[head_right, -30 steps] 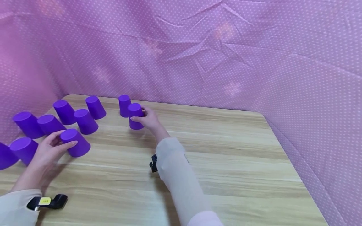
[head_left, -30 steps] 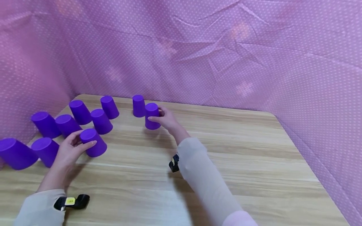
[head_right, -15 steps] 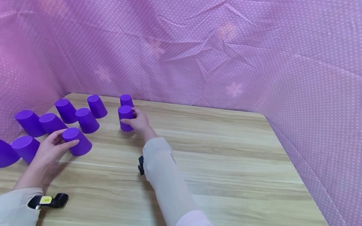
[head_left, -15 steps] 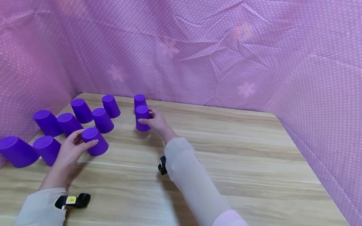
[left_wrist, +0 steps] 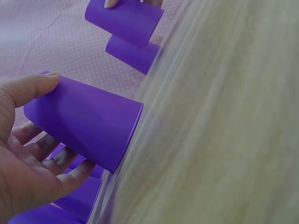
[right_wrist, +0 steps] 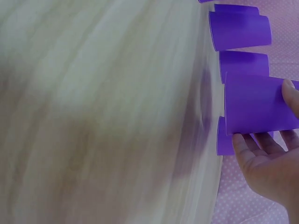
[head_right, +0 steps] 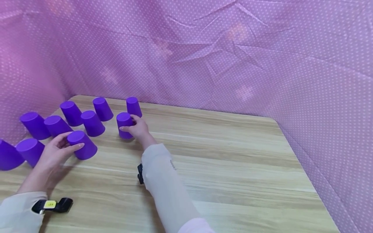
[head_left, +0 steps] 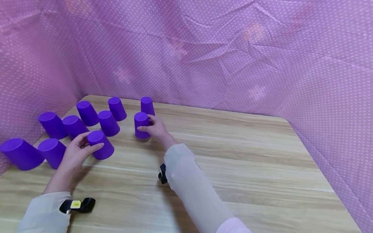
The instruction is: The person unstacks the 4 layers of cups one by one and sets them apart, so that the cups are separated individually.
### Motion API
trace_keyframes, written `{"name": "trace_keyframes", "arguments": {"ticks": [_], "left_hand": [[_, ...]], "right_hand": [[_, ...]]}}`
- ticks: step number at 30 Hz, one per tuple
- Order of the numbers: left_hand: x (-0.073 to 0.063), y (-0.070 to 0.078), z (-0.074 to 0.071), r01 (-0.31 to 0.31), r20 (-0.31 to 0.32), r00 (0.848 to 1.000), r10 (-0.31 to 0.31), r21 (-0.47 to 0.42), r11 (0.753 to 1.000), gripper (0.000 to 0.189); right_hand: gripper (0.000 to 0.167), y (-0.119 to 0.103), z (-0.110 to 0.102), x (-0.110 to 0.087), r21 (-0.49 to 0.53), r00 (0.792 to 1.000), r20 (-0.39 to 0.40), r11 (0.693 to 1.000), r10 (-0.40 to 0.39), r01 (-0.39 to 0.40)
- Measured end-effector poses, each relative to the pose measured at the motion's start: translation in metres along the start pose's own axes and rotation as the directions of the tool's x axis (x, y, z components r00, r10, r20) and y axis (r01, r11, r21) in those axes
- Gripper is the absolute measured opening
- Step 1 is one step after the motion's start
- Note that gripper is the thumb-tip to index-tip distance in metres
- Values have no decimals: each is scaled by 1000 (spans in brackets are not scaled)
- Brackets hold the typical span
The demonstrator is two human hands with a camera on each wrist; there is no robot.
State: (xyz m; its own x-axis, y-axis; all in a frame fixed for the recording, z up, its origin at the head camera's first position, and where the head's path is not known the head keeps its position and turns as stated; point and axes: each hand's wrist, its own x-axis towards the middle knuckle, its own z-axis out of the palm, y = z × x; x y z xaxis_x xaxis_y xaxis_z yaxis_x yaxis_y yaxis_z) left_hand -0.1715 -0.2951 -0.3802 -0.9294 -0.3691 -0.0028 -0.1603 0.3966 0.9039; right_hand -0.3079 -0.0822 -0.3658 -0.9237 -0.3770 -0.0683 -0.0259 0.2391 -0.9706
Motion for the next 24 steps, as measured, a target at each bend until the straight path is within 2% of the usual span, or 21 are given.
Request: {"name": "trace_keyframes", "arguments": {"ticks": [4,9,11,17,24], "left_hand": [[4,-6,0,-9,-7,1000,9,2,1000,70],[24,-40,2,-30,-39,999,30,-4,1000,70],[28,-49,2,-35,-44,998,35,-5,999,71],[26,-42,0,-33,-37,999,34,16,999,71],[23,-36,0,-22,-35,999,23,18,1000,70]], "right_hand": [[58,2,7,0,-2,1000,2,1000,26,-26],[60,4,11,-3,-16,999,13,999,35,-35],[60,6,13,-4,-24,999,21,999,27,-27],[61,10,17,-3,-9,999,44,1000,11,-11],[61,12,21,-2,20,999,33,1000,-1,1]]}}
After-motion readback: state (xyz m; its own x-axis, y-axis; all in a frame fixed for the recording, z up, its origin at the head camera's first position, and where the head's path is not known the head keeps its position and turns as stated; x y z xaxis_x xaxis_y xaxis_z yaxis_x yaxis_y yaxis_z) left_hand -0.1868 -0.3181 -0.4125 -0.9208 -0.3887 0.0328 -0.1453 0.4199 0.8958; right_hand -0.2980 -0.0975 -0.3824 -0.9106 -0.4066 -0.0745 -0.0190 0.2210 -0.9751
